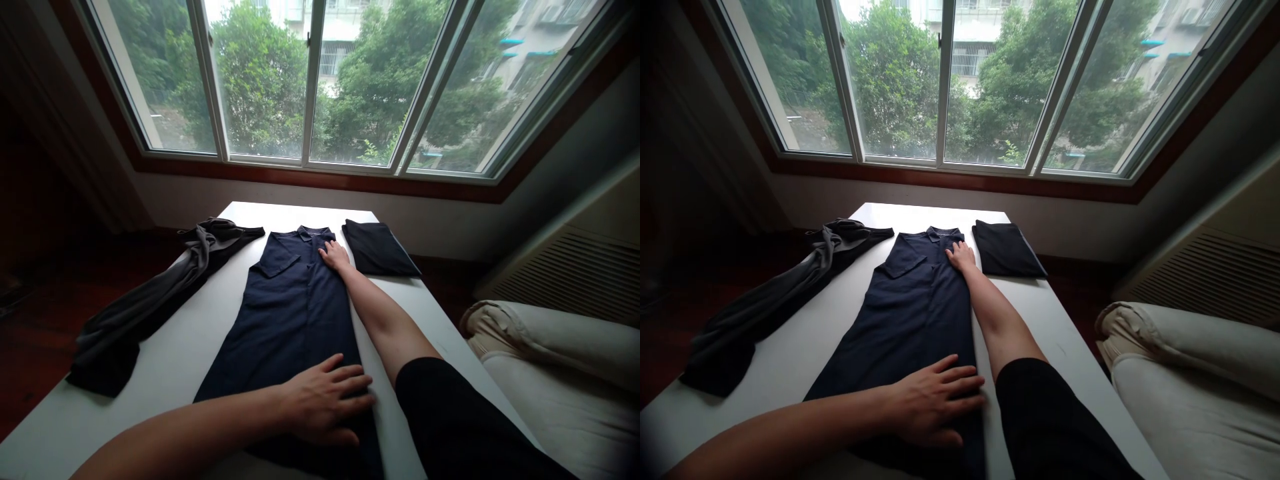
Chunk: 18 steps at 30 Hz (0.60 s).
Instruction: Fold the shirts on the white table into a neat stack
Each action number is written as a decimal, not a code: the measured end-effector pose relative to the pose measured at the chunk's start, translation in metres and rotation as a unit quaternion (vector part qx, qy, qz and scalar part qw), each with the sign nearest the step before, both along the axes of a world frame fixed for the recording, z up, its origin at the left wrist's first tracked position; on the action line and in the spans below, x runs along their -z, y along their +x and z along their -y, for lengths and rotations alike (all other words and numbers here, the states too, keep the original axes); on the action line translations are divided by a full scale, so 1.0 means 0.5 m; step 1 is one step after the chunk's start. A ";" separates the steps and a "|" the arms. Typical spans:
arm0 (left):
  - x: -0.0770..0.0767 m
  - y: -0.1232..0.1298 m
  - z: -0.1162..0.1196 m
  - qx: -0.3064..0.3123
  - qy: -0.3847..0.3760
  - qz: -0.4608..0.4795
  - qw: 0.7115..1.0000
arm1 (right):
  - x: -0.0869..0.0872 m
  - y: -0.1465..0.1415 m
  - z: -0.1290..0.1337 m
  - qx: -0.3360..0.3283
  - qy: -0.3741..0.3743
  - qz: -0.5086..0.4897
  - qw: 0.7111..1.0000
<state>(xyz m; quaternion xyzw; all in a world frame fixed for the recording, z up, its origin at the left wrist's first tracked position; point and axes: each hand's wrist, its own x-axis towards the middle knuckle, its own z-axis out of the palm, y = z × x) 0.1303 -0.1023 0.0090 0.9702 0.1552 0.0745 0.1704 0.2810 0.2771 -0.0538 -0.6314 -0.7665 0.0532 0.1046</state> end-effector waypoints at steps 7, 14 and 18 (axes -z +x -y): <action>-0.003 -0.030 -0.004 -0.002 -0.017 -0.011 1.000 | -0.003 -0.029 0.046 -0.030 0.022 -0.020 0.999; 0.003 0.001 0.007 -0.007 -0.041 -0.008 0.999 | 0.029 -0.047 0.103 -0.043 -0.011 -0.020 0.999; 0.002 0.004 0.006 -0.012 -0.040 -0.018 0.999 | 0.030 -0.045 0.104 -0.034 -0.008 -0.026 0.999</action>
